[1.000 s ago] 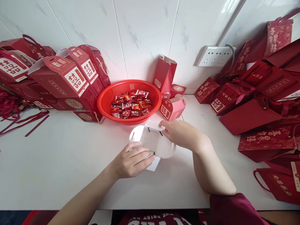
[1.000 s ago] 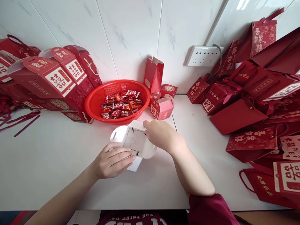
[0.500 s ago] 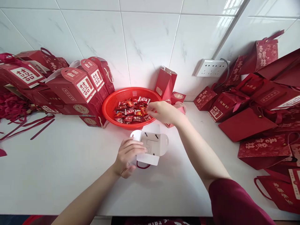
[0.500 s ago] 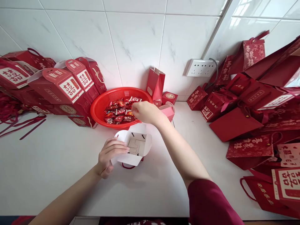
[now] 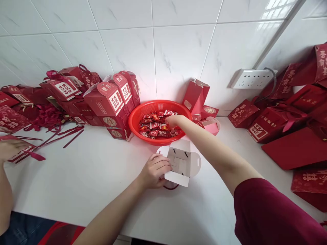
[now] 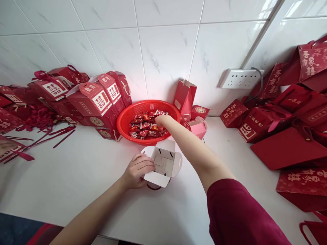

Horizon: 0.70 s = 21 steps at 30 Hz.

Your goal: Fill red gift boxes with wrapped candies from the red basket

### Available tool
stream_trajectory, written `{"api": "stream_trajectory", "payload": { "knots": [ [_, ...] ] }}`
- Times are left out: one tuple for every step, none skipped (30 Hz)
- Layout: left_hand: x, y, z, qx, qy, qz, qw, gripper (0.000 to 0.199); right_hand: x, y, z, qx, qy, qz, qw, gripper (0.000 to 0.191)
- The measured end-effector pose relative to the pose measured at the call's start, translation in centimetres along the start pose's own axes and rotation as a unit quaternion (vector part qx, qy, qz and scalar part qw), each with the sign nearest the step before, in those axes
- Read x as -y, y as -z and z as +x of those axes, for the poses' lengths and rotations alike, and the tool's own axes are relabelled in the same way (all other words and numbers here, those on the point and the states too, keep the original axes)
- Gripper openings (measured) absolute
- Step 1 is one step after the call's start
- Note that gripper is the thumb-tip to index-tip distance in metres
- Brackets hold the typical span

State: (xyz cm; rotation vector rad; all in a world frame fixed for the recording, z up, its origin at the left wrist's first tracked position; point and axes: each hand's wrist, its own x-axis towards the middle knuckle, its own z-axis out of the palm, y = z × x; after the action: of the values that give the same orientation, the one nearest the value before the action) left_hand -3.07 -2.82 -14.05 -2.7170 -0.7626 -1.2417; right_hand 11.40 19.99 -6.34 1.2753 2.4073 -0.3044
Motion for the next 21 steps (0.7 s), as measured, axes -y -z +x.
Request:
{"api": "stream_trajectory", "payload": {
  "knots": [
    [-0.1,0.0,0.0,0.000,-0.001,0.001,1.000,0.025,-0.3,-0.3,0.3,0.001,-0.003,-0.002,1.000,0.034],
    [-0.1,-0.1,0.0,0.000,-0.004,0.002,1.000,0.025,-0.6,-0.6,0.6,0.000,-0.004,-0.002,1.000,0.036],
    [-0.1,-0.1,0.0,0.001,-0.006,0.003,1.000,0.026,-0.8,-0.9,0.9,-0.003,-0.004,-0.001,1.000,0.037],
    [-0.1,-0.1,0.0,0.002,-0.007,0.003,1.000,0.026,-0.9,-1.2,1.1,-0.005,-0.003,0.002,1.000,0.039],
    [-0.2,-0.1,0.0,0.003,-0.008,0.004,1.000,0.026,-1.0,-1.5,1.3,-0.007,-0.001,0.006,1.000,0.040],
    [-0.2,-0.1,0.1,0.004,-0.009,0.005,1.000,0.025,-1.0,-1.7,1.4,-0.012,0.001,0.010,1.000,0.040],
    [-0.2,0.0,0.1,0.005,-0.008,0.006,1.000,0.024,-1.0,-1.9,1.6,-0.019,0.003,0.016,1.000,0.040],
    [-0.2,0.0,0.2,0.005,-0.008,0.007,1.000,0.023,-1.0,-2.1,1.6,-0.029,0.004,0.022,0.999,0.040],
    [-0.3,0.1,0.3,0.005,-0.009,0.008,1.000,0.022,-1.0,-2.2,1.6,-0.041,0.005,0.030,0.999,0.042],
    [-0.3,0.1,0.3,0.005,-0.010,0.009,1.000,0.022,-1.1,-2.2,1.5,-0.055,0.006,0.041,0.998,0.045],
    [-0.3,0.2,0.3,0.006,-0.011,0.009,1.000,0.022,-1.2,-2.1,1.3,-0.073,0.008,0.054,0.996,0.051],
    [-0.3,0.2,0.4,0.007,-0.012,0.010,1.000,0.023,-1.3,-2.0,1.0,-0.092,0.011,0.069,0.993,0.060],
    [-0.3,0.2,0.4,0.007,-0.012,0.010,1.000,0.024,-1.4,-1.8,0.5,-0.116,0.015,0.088,0.989,0.069],
    [-0.3,0.2,0.3,0.008,-0.012,0.010,1.000,0.024,-1.6,-1.7,-0.1,-0.144,0.022,0.110,0.983,0.076],
    [-0.3,0.2,0.3,0.009,-0.011,0.009,1.000,0.025,-1.7,-1.6,-0.9,-0.175,0.030,0.134,0.975,0.081],
    [-0.3,0.2,0.3,0.010,-0.010,0.007,1.000,0.025,-1.7,-1.5,-1.7,-0.206,0.039,0.160,0.964,0.081],
    [-0.2,0.2,0.2,0.011,-0.010,0.005,1.000,0.024,-1.6,-1.5,-2.7,-0.235,0.048,0.188,0.953,0.080],
    [-0.2,0.2,0.2,0.013,-0.009,0.003,1.000,0.024,-1.5,-1.6,-3.6,-0.258,0.056,0.216,0.940,0.077],
    [-0.2,0.2,0.2,0.015,-0.008,0.003,1.000,0.024,-1.2,-1.7,-4.7,-0.276,0.063,0.242,0.928,0.073],
    [-0.2,0.2,0.2,0.016,-0.008,0.003,1.000,0.023,-0.9,-1.9,-5.7,-0.287,0.068,0.261,0.919,0.068],
    [-0.1,0.2,0.2,0.017,-0.009,0.004,1.000,0.023,-0.6,-2.2,-6.7,-0.293,0.074,0.284,0.910,0.062]
  ]
}}
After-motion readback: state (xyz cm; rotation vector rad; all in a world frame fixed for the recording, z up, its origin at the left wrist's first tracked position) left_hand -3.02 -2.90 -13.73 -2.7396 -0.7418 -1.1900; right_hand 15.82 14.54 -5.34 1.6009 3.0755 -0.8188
